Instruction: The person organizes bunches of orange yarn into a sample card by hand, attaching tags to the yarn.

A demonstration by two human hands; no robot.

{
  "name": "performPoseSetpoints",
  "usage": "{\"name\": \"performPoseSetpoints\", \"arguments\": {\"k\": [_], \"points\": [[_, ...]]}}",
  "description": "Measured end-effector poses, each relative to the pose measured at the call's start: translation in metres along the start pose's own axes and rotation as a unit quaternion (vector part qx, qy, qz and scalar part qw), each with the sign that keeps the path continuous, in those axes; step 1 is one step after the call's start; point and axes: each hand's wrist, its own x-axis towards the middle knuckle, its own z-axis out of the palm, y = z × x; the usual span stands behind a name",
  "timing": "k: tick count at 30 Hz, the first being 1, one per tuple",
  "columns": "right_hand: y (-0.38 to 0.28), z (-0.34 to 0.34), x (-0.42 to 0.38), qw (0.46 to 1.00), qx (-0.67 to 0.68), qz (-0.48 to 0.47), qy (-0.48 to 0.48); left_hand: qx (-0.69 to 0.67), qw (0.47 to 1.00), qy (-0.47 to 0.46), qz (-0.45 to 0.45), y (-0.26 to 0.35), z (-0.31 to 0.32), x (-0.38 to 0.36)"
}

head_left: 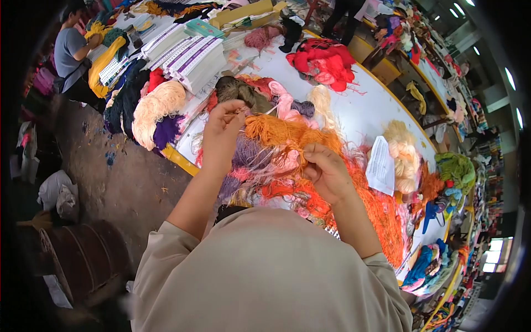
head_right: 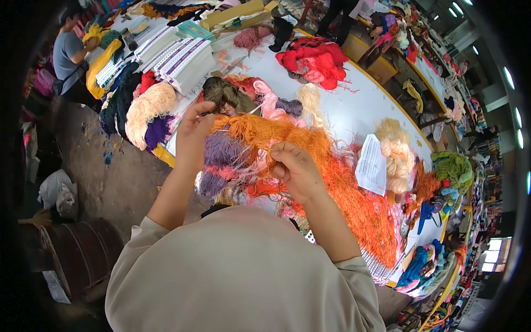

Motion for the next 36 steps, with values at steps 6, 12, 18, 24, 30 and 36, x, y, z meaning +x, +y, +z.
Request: {"name": "performPoseSetpoints", "arguments": {"k": [6,12,18,24,30,36], "points": [[0.009,0.004,0.005,0.993,-0.100,-0.062,0.018,0.165,0.948,-0.269,-0.038,-0.007,0.011,-0.045],[0.011,0.010,0.002,0.962,-0.237,-0.132,0.040,0.040,0.961,-0.240,-0.131,-0.017,0.023,-0.057],[0.010,0.007,0.001,0.969,-0.232,-0.081,0.035,0.021,0.958,-0.242,-0.151,-0.023,0.023,-0.056],[0.002,0.006,0.000,1.000,0.001,0.006,-0.027,-0.225,0.887,-0.303,-0.266,-0.025,0.015,-0.051],[0.000,-0.008,0.003,0.980,0.163,0.073,-0.085,-0.382,0.810,-0.315,-0.316,-0.020,0.015,-0.050],[-0.008,-0.008,0.003,0.963,0.225,0.086,-0.122,-0.448,0.778,-0.321,-0.302,-0.026,0.015,-0.044]]}}
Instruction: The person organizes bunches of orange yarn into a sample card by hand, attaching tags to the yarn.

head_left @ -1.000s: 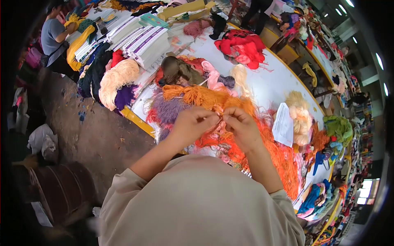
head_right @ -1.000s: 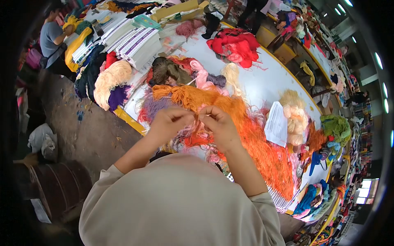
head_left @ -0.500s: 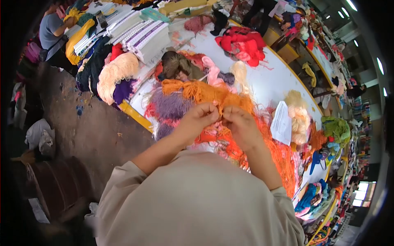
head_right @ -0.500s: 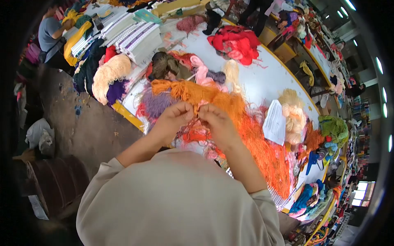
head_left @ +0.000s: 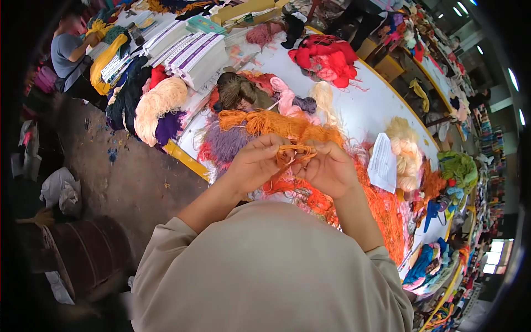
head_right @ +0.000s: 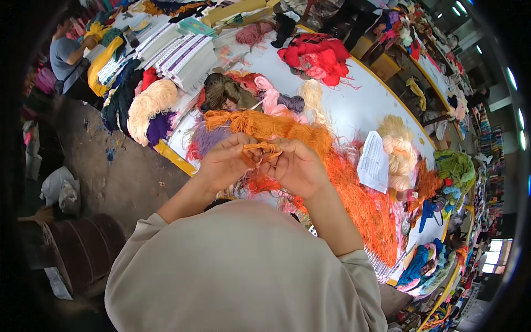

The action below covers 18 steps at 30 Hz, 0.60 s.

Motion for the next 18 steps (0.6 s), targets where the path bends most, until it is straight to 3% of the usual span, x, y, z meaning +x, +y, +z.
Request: {"name": "performPoseSetpoints", "arguments": {"k": [3,5,8,11,15,17,18], "points": [[0.000,-0.002,-0.001,1.000,-0.018,-0.016,0.011,0.034,0.998,-0.003,0.048,0.005,0.000,0.001],[-0.001,-0.011,0.001,0.996,-0.055,-0.067,0.033,0.136,0.984,0.050,0.101,0.008,0.000,0.002],[-0.002,-0.007,0.001,0.985,-0.105,-0.128,0.056,0.172,0.974,0.069,0.126,0.010,0.004,0.000],[-0.007,-0.001,0.000,0.978,-0.140,-0.144,0.054,0.219,0.962,0.035,0.161,0.017,-0.006,0.003],[-0.009,-0.006,0.004,0.964,-0.191,-0.181,0.030,0.290,0.939,0.063,0.174,0.018,0.004,0.004],[-0.008,0.004,0.003,0.952,-0.226,-0.204,0.034,0.332,0.934,0.101,0.078,0.019,0.007,-0.001],[-0.008,0.005,0.003,0.952,-0.226,-0.204,0.035,0.332,0.935,0.101,0.078,0.019,0.009,-0.001]]}}
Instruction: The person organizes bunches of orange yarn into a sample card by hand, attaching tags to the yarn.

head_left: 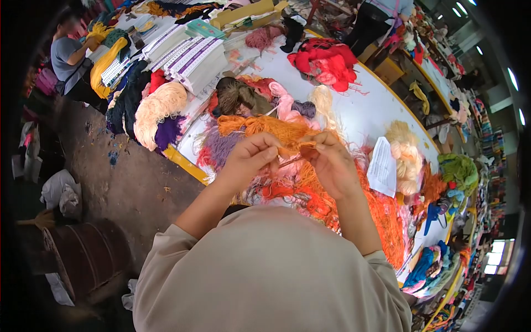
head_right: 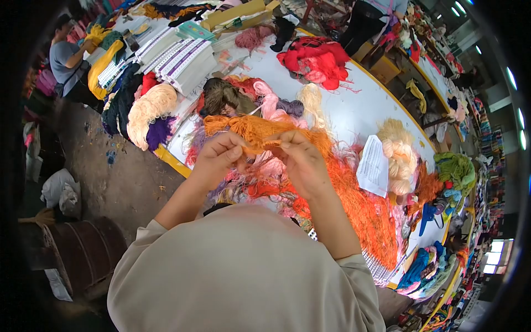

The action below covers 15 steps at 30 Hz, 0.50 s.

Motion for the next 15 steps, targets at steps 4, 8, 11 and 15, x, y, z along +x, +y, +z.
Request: {"name": "performPoseSetpoints", "arguments": {"k": [4,8,11,15], "points": [[0.003,0.003,0.001,1.000,-0.013,0.003,-0.027,-0.034,0.991,-0.004,-0.129,-0.002,0.016,0.000],[0.008,0.001,0.000,0.999,-0.030,-0.001,-0.010,-0.027,0.993,-0.014,-0.115,-0.004,0.022,0.001],[0.017,-0.004,-0.002,0.993,-0.107,-0.041,0.018,-0.006,0.997,0.010,-0.079,-0.009,0.022,0.003],[0.015,0.013,-0.008,0.970,-0.203,-0.123,0.043,0.099,0.993,0.041,-0.054,-0.004,0.025,0.001]]}}
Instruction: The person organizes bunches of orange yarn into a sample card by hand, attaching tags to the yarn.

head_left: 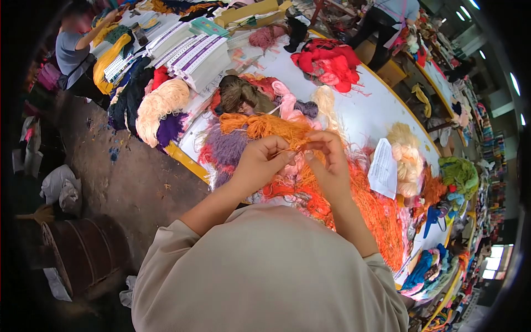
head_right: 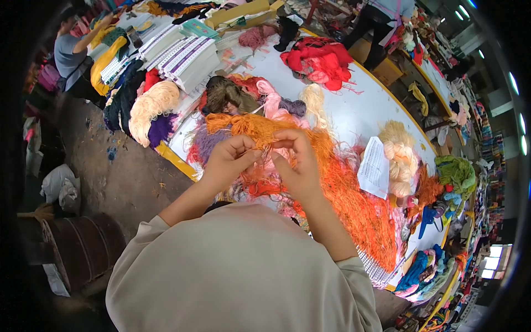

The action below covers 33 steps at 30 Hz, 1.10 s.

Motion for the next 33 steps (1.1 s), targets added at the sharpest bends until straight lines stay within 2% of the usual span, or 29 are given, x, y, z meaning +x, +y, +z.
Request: {"name": "performPoseSetpoints", "arguments": {"k": [1,2,3,5,6,8,15,17,21,24,25,27,30,32,33], "points": [[-0.003,0.001,0.001,0.986,-0.141,-0.092,-0.009,0.000,1.000,0.000,0.000,-0.001,0.001,-0.001],[-0.004,0.001,0.001,0.943,-0.278,-0.181,-0.017,0.032,0.999,0.008,0.028,-0.003,0.003,-0.001],[-0.004,0.001,0.002,0.943,-0.278,-0.181,-0.016,0.063,0.996,0.015,0.056,-0.005,0.004,-0.002],[-0.003,0.001,0.003,0.878,-0.413,-0.242,-0.016,0.107,0.991,0.018,0.074,-0.006,0.004,-0.002],[-0.002,0.001,0.003,0.878,-0.413,-0.242,-0.015,0.150,0.984,0.022,0.091,-0.005,0.004,-0.003],[-0.002,0.000,0.003,0.843,-0.454,-0.288,-0.012,0.126,0.989,0.030,0.075,-0.001,0.007,-0.005],[0.005,-0.001,0.001,0.857,-0.440,-0.266,0.001,0.029,0.999,0.037,0.026,0.003,0.001,-0.007],[0.002,0.003,-0.002,0.902,-0.378,-0.209,0.010,0.018,0.999,0.033,0.022,0.004,0.000,-0.007],[0.001,0.004,0.000,0.891,-0.395,-0.223,-0.002,-0.016,1.000,0.014,-0.003,0.005,-0.001,-0.008],[0.005,0.003,0.000,0.887,-0.410,-0.214,-0.001,0.007,1.000,-0.002,-0.012,0.008,0.001,-0.008],[0.004,0.003,-0.001,0.892,-0.404,-0.205,-0.003,0.007,1.000,-0.001,-0.011,0.003,0.004,-0.008],[0.004,0.003,-0.001,0.896,-0.398,-0.196,-0.005,0.092,0.987,0.061,0.113,-0.010,0.012,-0.005],[0.005,0.004,-0.001,0.881,-0.416,-0.224,-0.007,0.111,0.989,0.051,0.081,-0.006,0.007,-0.008],[0.007,0.007,-0.003,0.972,-0.225,-0.074,0.008,0.110,0.990,0.050,0.067,-0.004,0.004,-0.009],[0.007,0.007,-0.004,0.972,-0.225,-0.074,0.008,0.109,0.991,0.050,0.053,-0.004,0.002,-0.009]]}}
